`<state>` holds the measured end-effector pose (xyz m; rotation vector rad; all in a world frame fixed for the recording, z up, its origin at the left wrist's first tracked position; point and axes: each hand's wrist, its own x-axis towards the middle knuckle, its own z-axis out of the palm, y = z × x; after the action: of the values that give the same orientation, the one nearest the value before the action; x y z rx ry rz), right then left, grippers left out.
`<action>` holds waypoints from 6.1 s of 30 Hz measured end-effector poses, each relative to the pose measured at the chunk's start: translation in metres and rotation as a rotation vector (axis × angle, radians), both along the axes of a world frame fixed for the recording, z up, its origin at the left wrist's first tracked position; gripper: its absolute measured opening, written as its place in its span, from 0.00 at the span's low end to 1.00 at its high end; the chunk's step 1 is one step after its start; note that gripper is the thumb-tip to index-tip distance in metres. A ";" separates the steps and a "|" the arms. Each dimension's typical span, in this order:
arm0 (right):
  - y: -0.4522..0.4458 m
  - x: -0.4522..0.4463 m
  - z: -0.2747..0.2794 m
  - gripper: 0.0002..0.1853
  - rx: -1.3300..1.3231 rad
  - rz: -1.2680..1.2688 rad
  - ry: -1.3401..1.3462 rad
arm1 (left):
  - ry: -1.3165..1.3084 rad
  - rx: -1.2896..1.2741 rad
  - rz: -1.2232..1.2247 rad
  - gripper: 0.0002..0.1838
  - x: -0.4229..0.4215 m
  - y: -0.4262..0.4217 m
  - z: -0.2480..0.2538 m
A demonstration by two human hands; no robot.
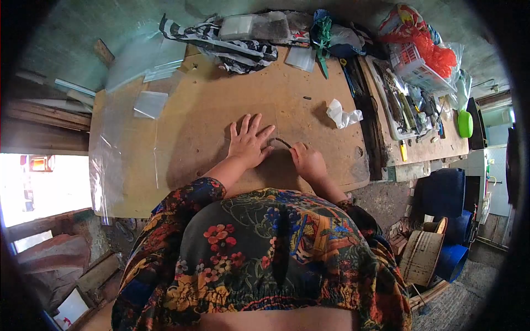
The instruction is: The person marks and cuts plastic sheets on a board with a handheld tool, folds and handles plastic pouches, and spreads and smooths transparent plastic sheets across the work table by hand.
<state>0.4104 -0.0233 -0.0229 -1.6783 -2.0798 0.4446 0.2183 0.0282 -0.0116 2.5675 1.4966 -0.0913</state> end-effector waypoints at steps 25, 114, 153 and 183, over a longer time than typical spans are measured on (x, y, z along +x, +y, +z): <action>-0.064 0.059 -0.032 0.07 0.455 -0.411 0.128 | -0.413 0.145 0.015 0.27 -0.020 0.007 -0.011; -0.059 0.067 -0.049 0.09 0.496 -0.623 -0.188 | -0.182 0.073 0.115 0.22 -0.309 -0.013 0.013; 0.073 -0.279 0.003 0.11 0.089 0.617 0.175 | -0.065 -0.037 0.126 0.28 -0.314 -0.005 0.018; -0.015 -0.056 0.009 0.14 0.229 -0.334 0.895 | -0.110 0.000 0.084 0.24 -0.313 0.001 0.028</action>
<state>0.3543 -0.0379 -0.0135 -1.2999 -1.1336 0.6588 -0.0951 0.0289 0.0166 2.4617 1.5609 0.0602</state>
